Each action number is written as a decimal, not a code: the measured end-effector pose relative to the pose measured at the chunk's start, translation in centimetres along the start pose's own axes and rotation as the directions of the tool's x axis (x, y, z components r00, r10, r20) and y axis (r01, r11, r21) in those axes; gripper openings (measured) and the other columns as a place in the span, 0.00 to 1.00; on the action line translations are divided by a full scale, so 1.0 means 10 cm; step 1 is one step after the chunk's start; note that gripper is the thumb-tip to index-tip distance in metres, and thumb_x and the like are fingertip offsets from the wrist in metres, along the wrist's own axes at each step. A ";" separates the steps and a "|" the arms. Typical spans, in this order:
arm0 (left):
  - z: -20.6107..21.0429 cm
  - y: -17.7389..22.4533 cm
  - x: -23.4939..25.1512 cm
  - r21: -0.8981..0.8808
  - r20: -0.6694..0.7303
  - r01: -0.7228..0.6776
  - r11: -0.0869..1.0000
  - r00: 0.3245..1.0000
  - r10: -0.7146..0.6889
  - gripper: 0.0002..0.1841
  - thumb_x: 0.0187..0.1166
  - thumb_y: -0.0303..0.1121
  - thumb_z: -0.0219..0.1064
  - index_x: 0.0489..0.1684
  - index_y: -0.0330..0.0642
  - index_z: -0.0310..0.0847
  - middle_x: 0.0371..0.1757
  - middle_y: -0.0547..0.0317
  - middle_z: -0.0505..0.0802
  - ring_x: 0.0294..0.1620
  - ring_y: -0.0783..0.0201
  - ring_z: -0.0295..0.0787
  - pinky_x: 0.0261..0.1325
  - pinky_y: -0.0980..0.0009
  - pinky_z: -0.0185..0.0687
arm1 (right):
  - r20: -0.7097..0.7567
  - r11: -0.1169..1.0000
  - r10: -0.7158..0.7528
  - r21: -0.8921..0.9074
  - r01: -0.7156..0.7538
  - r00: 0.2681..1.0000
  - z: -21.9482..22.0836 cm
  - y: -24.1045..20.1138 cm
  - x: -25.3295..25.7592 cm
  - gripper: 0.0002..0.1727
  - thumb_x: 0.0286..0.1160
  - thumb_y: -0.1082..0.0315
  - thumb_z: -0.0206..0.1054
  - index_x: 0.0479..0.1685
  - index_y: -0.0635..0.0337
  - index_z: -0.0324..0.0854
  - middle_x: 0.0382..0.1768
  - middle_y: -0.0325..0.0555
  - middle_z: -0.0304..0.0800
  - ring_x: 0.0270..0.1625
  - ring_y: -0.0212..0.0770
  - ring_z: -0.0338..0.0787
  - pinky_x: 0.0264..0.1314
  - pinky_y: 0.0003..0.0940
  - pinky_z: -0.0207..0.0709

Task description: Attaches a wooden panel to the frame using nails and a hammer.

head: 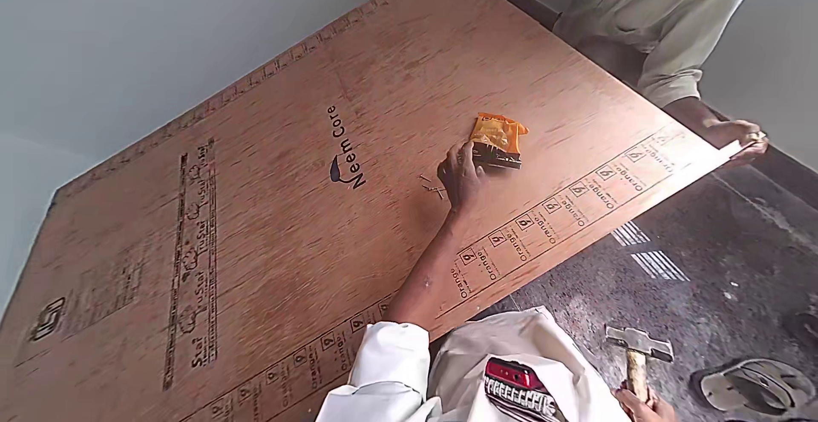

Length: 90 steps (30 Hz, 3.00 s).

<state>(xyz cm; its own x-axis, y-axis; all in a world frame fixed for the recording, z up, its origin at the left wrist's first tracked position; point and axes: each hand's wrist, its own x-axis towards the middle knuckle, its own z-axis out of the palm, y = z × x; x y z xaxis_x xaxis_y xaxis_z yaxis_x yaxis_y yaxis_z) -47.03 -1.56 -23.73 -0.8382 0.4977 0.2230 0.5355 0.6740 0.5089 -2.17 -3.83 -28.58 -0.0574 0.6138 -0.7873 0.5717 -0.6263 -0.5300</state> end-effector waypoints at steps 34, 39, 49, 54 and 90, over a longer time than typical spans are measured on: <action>0.06 -0.09 -1.05 -0.763 0.230 -0.147 0.630 0.848 0.477 0.06 0.74 0.19 0.71 0.45 0.29 0.92 0.45 0.59 0.95 0.45 0.74 0.91 0.51 0.79 0.89 | 0.085 0.958 0.177 0.215 -0.192 0.980 0.09 0.99 0.99 0.06 0.73 0.81 0.62 0.40 0.61 0.72 0.13 0.39 0.72 0.08 0.32 0.72 0.09 0.28 0.72; 0.06 -0.24 -1.29 -0.795 0.207 -0.177 0.580 0.820 0.534 0.07 0.77 0.18 0.69 0.49 0.26 0.88 0.42 0.55 0.97 0.37 0.67 0.97 0.44 0.69 0.98 | 0.119 0.974 0.081 0.203 -0.104 0.990 0.35 1.41 1.19 0.06 0.72 0.80 0.63 0.40 0.61 0.73 0.12 0.38 0.72 0.08 0.32 0.72 0.09 0.27 0.72; 0.07 -0.21 -1.53 -0.785 0.125 -0.319 0.531 0.758 0.640 0.10 0.70 0.15 0.73 0.48 0.27 0.88 0.43 0.52 0.97 0.42 0.72 0.95 0.52 0.76 0.92 | 0.160 0.970 -0.051 0.242 0.011 0.986 0.68 2.07 0.77 0.07 0.70 0.80 0.64 0.40 0.62 0.72 0.12 0.40 0.73 0.08 0.34 0.73 0.11 0.29 0.73; 0.20 -0.21 -1.50 -0.755 0.150 -0.329 0.567 0.755 0.638 0.08 0.72 0.17 0.73 0.45 0.29 0.89 0.41 0.52 0.97 0.39 0.73 0.94 0.50 0.76 0.91 | 0.133 0.956 -0.113 0.284 0.072 0.985 0.67 2.30 0.56 0.09 0.68 0.83 0.64 0.39 0.61 0.72 0.11 0.40 0.72 0.08 0.33 0.72 0.10 0.28 0.72; 0.13 -0.13 -1.60 -0.567 0.208 -0.417 0.710 0.762 0.613 0.26 0.72 0.23 0.76 0.70 0.35 0.72 0.37 0.55 0.98 0.36 0.64 0.96 0.47 0.62 0.91 | 0.239 0.187 -0.816 -0.753 0.631 0.527 0.51 -1.28 -0.58 0.07 0.74 0.71 0.71 0.38 0.55 0.76 0.24 0.46 0.80 0.27 0.48 0.84 0.27 0.49 0.75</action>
<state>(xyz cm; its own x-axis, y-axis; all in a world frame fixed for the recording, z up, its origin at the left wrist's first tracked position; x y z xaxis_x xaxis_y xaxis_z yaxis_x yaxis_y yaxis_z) -34.14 -9.67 -29.05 -0.2888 0.9062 0.3090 0.6715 -0.0383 0.7400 -13.35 -1.82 -18.84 -0.6922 0.7194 -0.0574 0.6867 0.6320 -0.3593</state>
